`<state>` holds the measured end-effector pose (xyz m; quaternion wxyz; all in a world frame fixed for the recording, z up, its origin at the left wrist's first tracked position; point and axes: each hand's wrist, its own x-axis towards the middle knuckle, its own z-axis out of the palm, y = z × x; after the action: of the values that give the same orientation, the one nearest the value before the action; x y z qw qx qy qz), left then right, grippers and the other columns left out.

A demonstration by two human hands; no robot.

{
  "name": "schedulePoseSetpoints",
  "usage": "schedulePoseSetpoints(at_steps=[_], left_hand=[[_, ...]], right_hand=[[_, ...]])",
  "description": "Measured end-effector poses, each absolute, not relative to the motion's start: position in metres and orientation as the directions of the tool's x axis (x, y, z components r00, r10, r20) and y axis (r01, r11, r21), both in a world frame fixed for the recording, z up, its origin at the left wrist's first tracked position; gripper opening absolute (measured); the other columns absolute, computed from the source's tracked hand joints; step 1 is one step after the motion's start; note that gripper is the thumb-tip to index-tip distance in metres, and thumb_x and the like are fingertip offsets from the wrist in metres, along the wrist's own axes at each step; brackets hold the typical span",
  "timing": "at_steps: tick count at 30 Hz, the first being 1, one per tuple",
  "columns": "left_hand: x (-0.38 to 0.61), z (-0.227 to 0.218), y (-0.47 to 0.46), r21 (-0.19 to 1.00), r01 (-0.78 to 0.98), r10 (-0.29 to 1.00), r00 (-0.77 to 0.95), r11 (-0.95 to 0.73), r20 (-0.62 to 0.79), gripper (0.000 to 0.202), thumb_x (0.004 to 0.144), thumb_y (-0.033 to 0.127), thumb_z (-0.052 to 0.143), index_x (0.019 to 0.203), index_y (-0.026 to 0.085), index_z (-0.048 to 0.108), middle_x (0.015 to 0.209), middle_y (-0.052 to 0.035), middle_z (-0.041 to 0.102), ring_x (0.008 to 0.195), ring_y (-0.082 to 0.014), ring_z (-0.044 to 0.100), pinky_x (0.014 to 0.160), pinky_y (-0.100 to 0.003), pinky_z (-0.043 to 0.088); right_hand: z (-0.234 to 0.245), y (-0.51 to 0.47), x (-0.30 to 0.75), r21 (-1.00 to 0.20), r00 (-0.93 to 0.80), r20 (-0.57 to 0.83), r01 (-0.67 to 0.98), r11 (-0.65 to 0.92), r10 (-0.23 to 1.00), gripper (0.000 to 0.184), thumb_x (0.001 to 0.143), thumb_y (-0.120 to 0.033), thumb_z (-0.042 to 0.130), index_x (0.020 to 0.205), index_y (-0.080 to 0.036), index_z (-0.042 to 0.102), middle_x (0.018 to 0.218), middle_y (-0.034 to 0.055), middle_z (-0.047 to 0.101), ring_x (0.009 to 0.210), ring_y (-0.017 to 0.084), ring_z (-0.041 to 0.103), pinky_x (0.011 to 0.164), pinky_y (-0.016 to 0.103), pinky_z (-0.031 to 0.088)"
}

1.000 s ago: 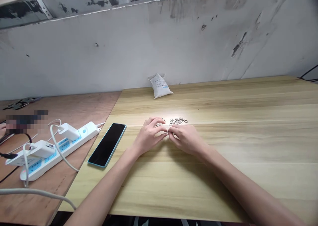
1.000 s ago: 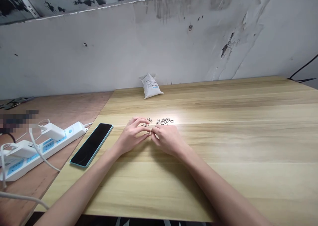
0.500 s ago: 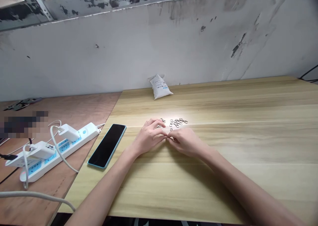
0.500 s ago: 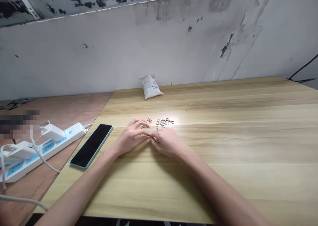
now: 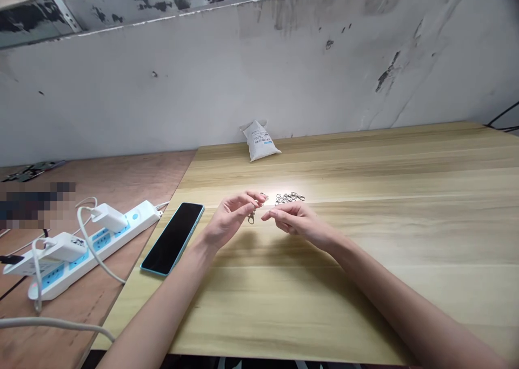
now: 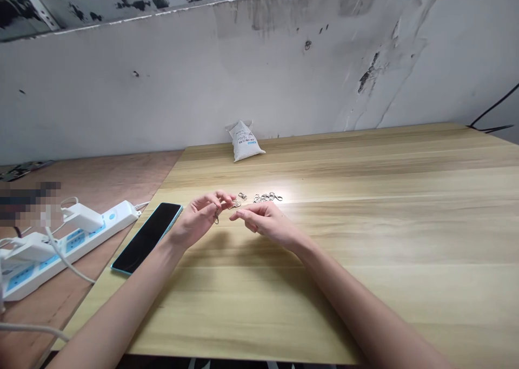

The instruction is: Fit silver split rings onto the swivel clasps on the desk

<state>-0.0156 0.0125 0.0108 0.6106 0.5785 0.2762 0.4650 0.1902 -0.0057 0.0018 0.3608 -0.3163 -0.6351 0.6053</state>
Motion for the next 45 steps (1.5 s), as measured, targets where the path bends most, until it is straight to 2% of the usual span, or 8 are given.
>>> schedulePoseSetpoints(at_steps=[9, 15, 20, 24, 31, 38, 42, 45], left_hand=[[-0.03, 0.003, 0.033, 0.992, 0.052, 0.989, 0.095, -0.117, 0.111, 0.025, 0.072, 0.038, 0.079, 0.081, 0.016, 0.073, 0.078, -0.0027, 0.069, 0.073, -0.0126, 0.06, 0.076, -0.027, 0.049], [-0.019, 0.006, 0.02, 0.974, 0.159, 0.931, 0.351, -0.159, 0.095, 0.021, 0.077, 0.035, 0.074, 0.082, 0.015, 0.072, 0.085, -0.0067, 0.071, 0.08, -0.0173, 0.065, 0.078, -0.031, 0.051], [-0.011, 0.006, 0.014, 0.939, 0.17, 0.864, 0.465, -0.299, 0.191, 0.015, 0.08, 0.033, 0.071, 0.081, 0.018, 0.074, 0.09, -0.006, 0.065, 0.083, -0.017, 0.064, 0.077, -0.031, 0.052], [-0.015, 0.005, 0.015, 0.861, 0.313, 0.862, 0.447, -0.4, 0.237, 0.017, 0.084, 0.035, 0.067, 0.083, 0.02, 0.073, 0.094, -0.0067, 0.063, 0.093, -0.0199, 0.063, 0.079, -0.033, 0.052], [-0.018, -0.001, 0.015, 0.556, 0.452, 0.678, 0.668, -0.697, 0.306, 0.009, 0.086, 0.025, 0.064, 0.082, 0.021, 0.07, 0.097, -0.0067, 0.062, 0.097, -0.0212, 0.058, 0.086, -0.038, 0.049], [-0.016, 0.006, 0.014, 0.884, 0.166, 0.83, 0.453, -0.436, 0.325, 0.013, 0.083, 0.032, 0.07, 0.079, 0.02, 0.072, 0.097, -0.0073, 0.064, 0.1, -0.0215, 0.061, 0.092, -0.04, 0.048], [-0.019, 0.008, 0.019, 0.953, -0.022, 0.913, 0.278, -0.304, 0.297, 0.015, 0.079, 0.035, 0.074, 0.076, 0.02, 0.071, 0.092, -0.0043, 0.064, 0.089, -0.0171, 0.062, 0.079, -0.033, 0.05], [-0.019, 0.005, 0.021, 0.943, 0.059, 0.919, 0.254, -0.327, 0.302, 0.013, 0.078, 0.034, 0.075, 0.076, 0.021, 0.073, 0.088, -0.0031, 0.064, 0.086, -0.0159, 0.062, 0.079, -0.032, 0.049]], right_hand=[[-0.001, 0.023, 0.233, -0.936, -0.008, 0.19, 0.299, 0.184, 0.982, 0.044, 0.084, -0.055, 0.058, 0.084, -0.013, 0.073, 0.064, 0.0019, 0.055, 0.062, 0.014, 0.047, 0.056, 0.027, 0.034], [-0.002, 0.007, 0.211, -0.926, -0.418, 0.095, 0.296, 0.234, 0.904, 0.046, 0.089, -0.051, 0.056, 0.122, -0.019, 0.063, 0.097, 0.0067, 0.067, 0.07, 0.014, 0.057, 0.062, 0.027, 0.043], [-0.004, -0.005, 0.19, -0.919, -0.59, 0.123, 0.235, 0.316, 0.798, 0.036, 0.096, -0.045, 0.047, 0.092, -0.016, 0.068, 0.074, 0.0012, 0.061, 0.064, 0.012, 0.047, 0.059, 0.024, 0.036], [-0.007, -0.003, 0.192, -0.901, -0.521, 0.169, 0.262, 0.345, 0.837, 0.034, 0.098, -0.042, 0.044, 0.096, -0.017, 0.066, 0.077, 0.0014, 0.06, 0.064, 0.012, 0.047, 0.059, 0.023, 0.035], [-0.012, -0.004, 0.194, -0.632, -0.59, 0.226, 0.516, 0.578, 0.775, 0.027, 0.095, -0.03, 0.048, 0.081, -0.016, 0.066, 0.075, 0.0026, 0.061, 0.066, 0.013, 0.048, 0.063, 0.026, 0.033], [0.003, 0.0, 0.206, -0.947, -0.6, 0.07, 0.21, 0.242, 0.797, 0.04, 0.094, -0.05, 0.048, 0.095, -0.017, 0.071, 0.065, -0.0027, 0.043, 0.058, 0.01, 0.036, 0.054, 0.024, 0.028], [0.004, 0.006, 0.217, -0.981, -0.523, 0.068, 0.12, 0.152, 0.85, 0.041, 0.092, -0.051, 0.05, 0.095, -0.015, 0.07, 0.064, -0.0035, 0.038, 0.055, 0.009, 0.031, 0.051, 0.024, 0.024], [0.002, 0.008, 0.218, -0.975, -0.427, 0.083, 0.153, 0.162, 0.9, 0.04, 0.092, -0.051, 0.051, 0.095, -0.016, 0.07, 0.068, -0.0012, 0.046, 0.058, 0.01, 0.036, 0.052, 0.024, 0.028]])
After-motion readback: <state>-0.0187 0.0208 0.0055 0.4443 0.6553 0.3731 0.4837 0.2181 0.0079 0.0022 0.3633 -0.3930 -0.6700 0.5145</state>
